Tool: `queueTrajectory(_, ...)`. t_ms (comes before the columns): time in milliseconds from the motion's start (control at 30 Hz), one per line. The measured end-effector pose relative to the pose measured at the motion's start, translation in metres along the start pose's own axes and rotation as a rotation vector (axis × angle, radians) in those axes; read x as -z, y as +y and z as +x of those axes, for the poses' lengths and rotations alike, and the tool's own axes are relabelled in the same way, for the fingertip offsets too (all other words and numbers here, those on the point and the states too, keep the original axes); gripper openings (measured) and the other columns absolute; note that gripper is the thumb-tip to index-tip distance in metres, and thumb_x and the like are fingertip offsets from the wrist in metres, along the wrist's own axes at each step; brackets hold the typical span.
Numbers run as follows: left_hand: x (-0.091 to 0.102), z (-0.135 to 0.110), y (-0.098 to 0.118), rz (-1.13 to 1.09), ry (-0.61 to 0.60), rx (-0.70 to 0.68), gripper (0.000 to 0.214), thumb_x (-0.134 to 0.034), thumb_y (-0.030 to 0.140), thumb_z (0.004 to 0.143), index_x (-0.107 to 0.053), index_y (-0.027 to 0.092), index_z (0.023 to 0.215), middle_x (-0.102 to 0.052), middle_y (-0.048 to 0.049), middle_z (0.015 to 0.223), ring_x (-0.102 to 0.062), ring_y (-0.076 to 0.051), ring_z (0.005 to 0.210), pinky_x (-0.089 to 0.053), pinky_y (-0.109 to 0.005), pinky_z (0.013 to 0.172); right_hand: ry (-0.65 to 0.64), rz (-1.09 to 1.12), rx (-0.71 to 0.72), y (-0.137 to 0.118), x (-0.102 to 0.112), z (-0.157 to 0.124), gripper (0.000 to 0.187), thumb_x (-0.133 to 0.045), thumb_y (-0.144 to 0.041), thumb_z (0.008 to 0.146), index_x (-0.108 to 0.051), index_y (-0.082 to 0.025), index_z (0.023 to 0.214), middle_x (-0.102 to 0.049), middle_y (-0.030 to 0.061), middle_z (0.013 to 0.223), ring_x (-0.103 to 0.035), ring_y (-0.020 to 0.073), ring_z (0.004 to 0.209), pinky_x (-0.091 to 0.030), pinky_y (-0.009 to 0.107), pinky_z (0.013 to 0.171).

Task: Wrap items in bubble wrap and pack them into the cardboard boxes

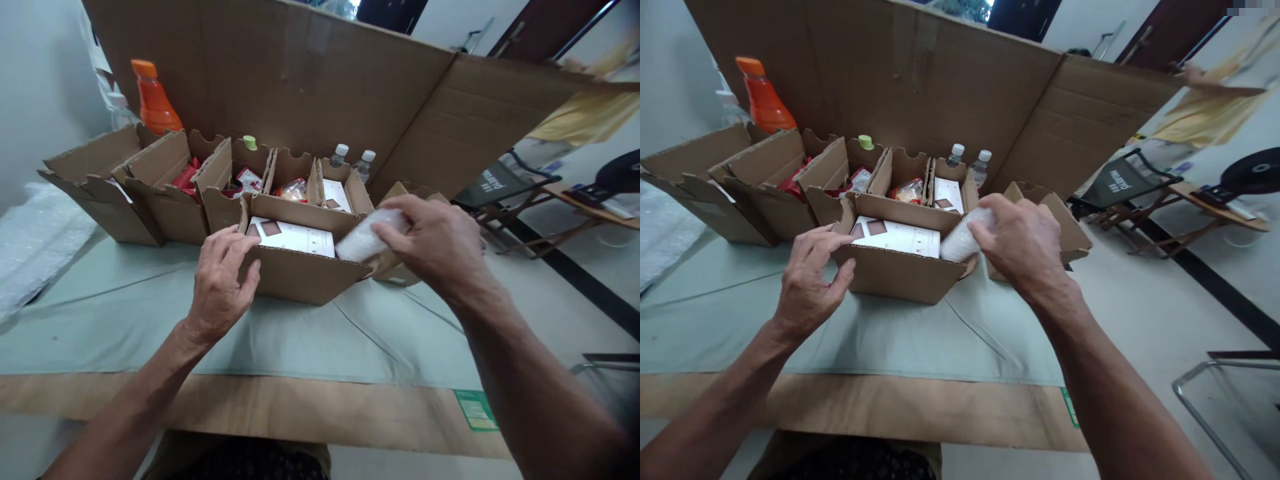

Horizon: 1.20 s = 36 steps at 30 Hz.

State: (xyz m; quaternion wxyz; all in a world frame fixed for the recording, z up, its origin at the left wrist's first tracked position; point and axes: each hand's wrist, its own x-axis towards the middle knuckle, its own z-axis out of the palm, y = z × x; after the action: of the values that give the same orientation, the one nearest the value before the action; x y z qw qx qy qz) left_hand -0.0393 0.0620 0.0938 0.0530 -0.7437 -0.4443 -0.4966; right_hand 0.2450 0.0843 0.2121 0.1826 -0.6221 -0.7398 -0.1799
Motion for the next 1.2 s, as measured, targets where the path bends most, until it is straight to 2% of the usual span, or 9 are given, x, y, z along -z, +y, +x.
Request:
queueTrajectory(133, -0.002, -0.005, 0.002, -0.001, 0.037, 0.012, 0.032, -0.059, 0.012, 0.091, -0.064, 0.023, 0.121, -0.067, -0.0077, 0.113, -0.058, -0.03, 0.122, -0.046, -0.051, 0.11, -0.13, -0.269, 0.013, -0.02, -0.007, 0.016, 0.022, -0.067, -0.035, 0.089, -0.071, -0.018, 0.102, -0.073, 0.0107, 0.082, -0.069, 0.0308, 0.087, -0.048, 0.042, 0.078)
queueTrajectory(333, -0.007, -0.004, 0.002, -0.019, 0.085, 0.026, 0.03, -0.058, 0.012, 0.091, -0.064, 0.022, 0.118, -0.066, -0.0073, 0.111, -0.059, -0.029, 0.119, -0.047, -0.05, 0.108, -0.36, -0.267, -0.015, -0.045, -0.028, 0.031, 0.018, -0.066, -0.024, 0.087, -0.071, -0.017, 0.103, -0.076, 0.0157, 0.083, -0.072, 0.0312, 0.082, -0.048, 0.039, 0.072)
queueTrajectory(533, -0.011, -0.006, 0.002, -0.017, 0.108, 0.041, 0.031, -0.059, 0.012, 0.089, -0.064, 0.022, 0.119, -0.066, -0.0083, 0.112, -0.059, -0.03, 0.12, -0.047, -0.051, 0.108, -0.611, -0.239, 0.095, -0.042, -0.043, 0.046, 0.016, -0.064, -0.017, 0.079, -0.077, -0.016, 0.088, -0.077, 0.0151, 0.08, -0.071, 0.0274, 0.078, -0.049, 0.034, 0.065)
queueTrajectory(633, -0.012, -0.005, 0.002, -0.004, 0.111, 0.042, 0.031, -0.058, 0.013, 0.09, -0.064, 0.022, 0.119, -0.067, -0.008, 0.111, -0.06, -0.029, 0.119, -0.048, -0.05, 0.108, -0.66, -0.223, 0.111, -0.043, -0.044, 0.048, 0.016, -0.063, -0.014, 0.08, -0.078, -0.017, 0.084, -0.076, 0.0157, 0.079, -0.072, 0.028, 0.078, -0.05, 0.035, 0.067)
queueTrajectory(833, -0.005, -0.004, 0.004, -0.041, 0.093, 0.002, 0.038, -0.059, 0.012, 0.091, -0.063, 0.021, 0.128, -0.065, -0.0103, 0.119, -0.06, -0.029, 0.12, -0.05, -0.05, 0.108, -0.575, -0.174, 0.116, -0.039, -0.021, 0.035, 0.017, -0.062, -0.023, 0.087, -0.079, -0.021, 0.089, -0.079, 0.0112, 0.094, -0.072, 0.0271, 0.089, -0.05, 0.034, 0.071)
queueTrajectory(933, 0.001, -0.015, 0.001, -0.107, 0.159, 0.042, 0.054, -0.063, 0.014, 0.089, -0.054, 0.022, 0.142, -0.051, -0.0148, 0.147, -0.052, -0.032, 0.135, -0.051, -0.048, 0.108, -0.244, -0.012, 0.018, -0.013, 0.004, 0.002, 0.023, -0.061, -0.033, 0.091, -0.078, -0.022, 0.102, -0.078, 0.0088, 0.102, -0.072, 0.0268, 0.091, -0.051, 0.036, 0.073)
queueTrajectory(1000, 0.002, -0.026, -0.006, -0.193, 0.165, 0.168, 0.065, -0.067, 0.018, 0.088, -0.046, 0.022, 0.15, -0.042, -0.0163, 0.156, -0.047, -0.034, 0.141, -0.05, -0.047, 0.109, -0.034, 0.146, -0.096, 0.009, 0.013, -0.03, 0.025, -0.059, -0.037, 0.093, -0.077, -0.022, 0.102, -0.078, 0.0069, 0.094, -0.072, 0.0243, 0.083, -0.053, 0.037, 0.074)
queueTrajectory(1100, -0.006, -0.037, -0.02, -0.413, 0.072, 0.458, 0.072, -0.07, 0.025, 0.087, -0.042, 0.021, 0.153, -0.049, -0.0172, 0.153, -0.054, -0.032, 0.137, -0.049, -0.047, 0.111, -0.052, 0.41, -0.192, 0.028, -0.005, -0.077, 0.026, -0.063, -0.041, 0.089, -0.075, -0.021, 0.1, -0.078, 0.006, 0.088, -0.071, 0.0216, 0.074, -0.054, 0.034, 0.068)
queueTrajectory(1200, -0.022, -0.034, -0.025, -0.606, -0.06, 0.667, 0.07, -0.071, 0.031, 0.083, -0.046, 0.018, 0.148, -0.061, -0.0162, 0.141, -0.063, -0.029, 0.126, -0.05, -0.047, 0.109, -0.183, 0.606, -0.207, 0.02, -0.052, -0.094, 0.043, -0.068, -0.042, 0.084, -0.067, -0.018, 0.12, -0.078, 0.0102, 0.104, -0.072, 0.0228, 0.079, -0.055, 0.033, 0.064)
